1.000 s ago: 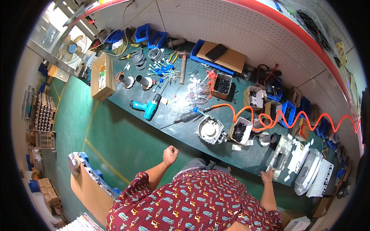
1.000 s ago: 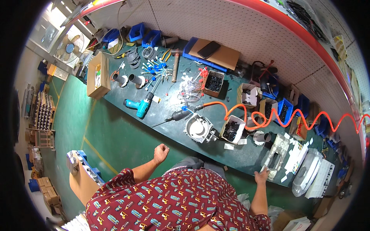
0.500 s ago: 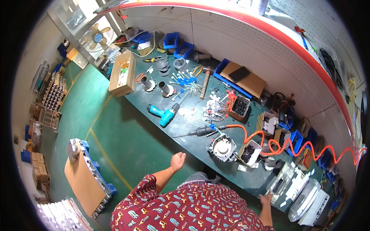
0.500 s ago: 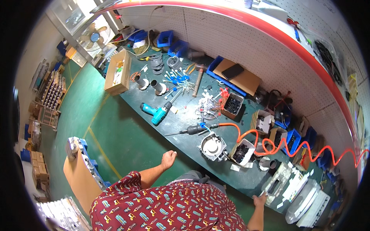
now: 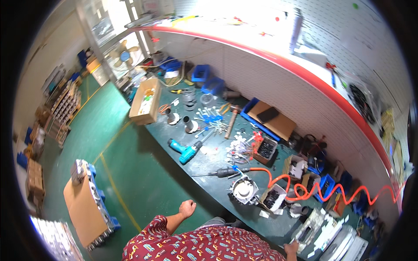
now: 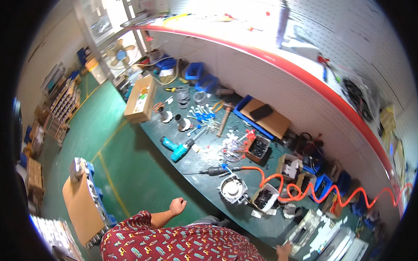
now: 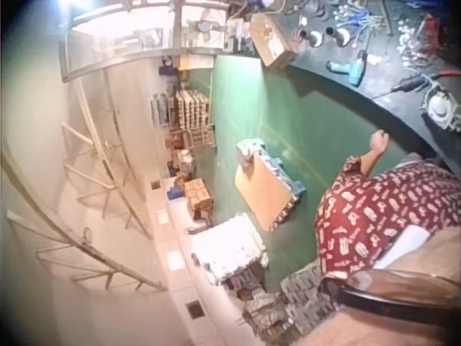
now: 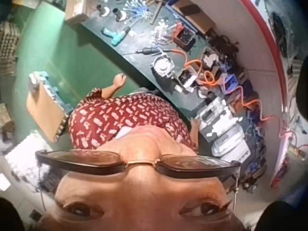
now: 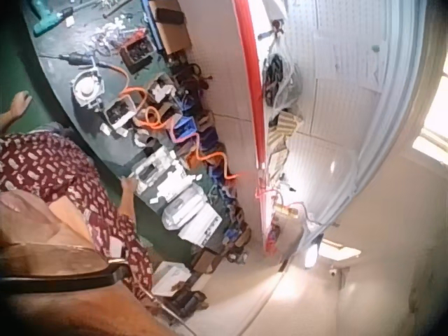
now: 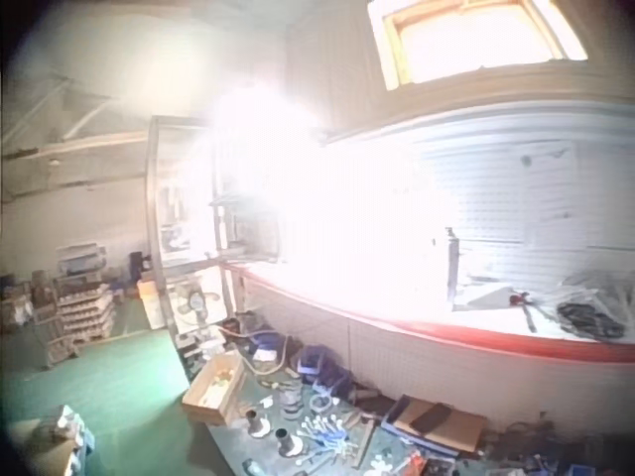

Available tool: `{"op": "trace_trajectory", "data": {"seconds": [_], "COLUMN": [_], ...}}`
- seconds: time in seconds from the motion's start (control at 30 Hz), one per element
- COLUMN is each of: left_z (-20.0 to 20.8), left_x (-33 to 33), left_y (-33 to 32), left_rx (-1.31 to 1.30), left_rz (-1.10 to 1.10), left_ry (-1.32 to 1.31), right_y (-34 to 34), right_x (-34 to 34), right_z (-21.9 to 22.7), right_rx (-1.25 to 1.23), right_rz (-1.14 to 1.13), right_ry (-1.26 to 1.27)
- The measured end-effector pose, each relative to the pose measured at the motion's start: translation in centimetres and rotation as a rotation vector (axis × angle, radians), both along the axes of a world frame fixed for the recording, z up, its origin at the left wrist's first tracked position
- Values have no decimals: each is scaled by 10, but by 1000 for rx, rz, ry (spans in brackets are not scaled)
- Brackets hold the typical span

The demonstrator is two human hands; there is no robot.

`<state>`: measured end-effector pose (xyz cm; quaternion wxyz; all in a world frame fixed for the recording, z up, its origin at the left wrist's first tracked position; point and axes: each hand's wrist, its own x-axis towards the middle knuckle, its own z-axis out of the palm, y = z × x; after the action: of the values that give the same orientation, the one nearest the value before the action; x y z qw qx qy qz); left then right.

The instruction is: The person assembles electrical components on a workbench, using a cordless drill to fasten parts and a pneumatic tool to apply adhesive or sealant. They handle cylindrical metal housings, wires, and small fasteners, placing assembled units into a cardboard box.

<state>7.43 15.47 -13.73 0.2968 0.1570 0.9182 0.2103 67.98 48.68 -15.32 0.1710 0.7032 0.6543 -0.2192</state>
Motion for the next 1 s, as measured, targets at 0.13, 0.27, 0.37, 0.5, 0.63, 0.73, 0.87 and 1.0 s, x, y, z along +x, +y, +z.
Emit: {"op": "trace_trajectory", "data": {"seconds": [0.13, 0.27, 0.37, 0.5, 0.63, 0.73, 0.87, 1.0], "left_z": [16, 27, 27, 24, 78, 94, 132, 128], "left_x": [18, 68, 96, 128, 218, 300, 384, 423], "left_y": [38, 54, 77, 117, 181, 215, 255, 264], "left_rx": [14, 269, 320, 591, 600, 613, 509, 540], "left_rz": [-426, -575, -615, -613, -751, -725, -855, -800], "left_ry": [8, -5, 23, -29, -41, 25, 42, 108], "right_y": [-26, -2, -2, 5, 66, 108, 139, 150], "right_x": [10, -17, 12, 89, 210, 294, 359, 383], "right_z": [5, 48, 75, 100, 130, 150, 132, 129], "right_rx": [86, 291, 296, 746, 833, 698, 387, 310], "right_rz": [-141, -102, -313, -307, -410, -537, -576, -555], "right_ry": [139, 237, 382, 220, -41, -110, -57, 18]}}
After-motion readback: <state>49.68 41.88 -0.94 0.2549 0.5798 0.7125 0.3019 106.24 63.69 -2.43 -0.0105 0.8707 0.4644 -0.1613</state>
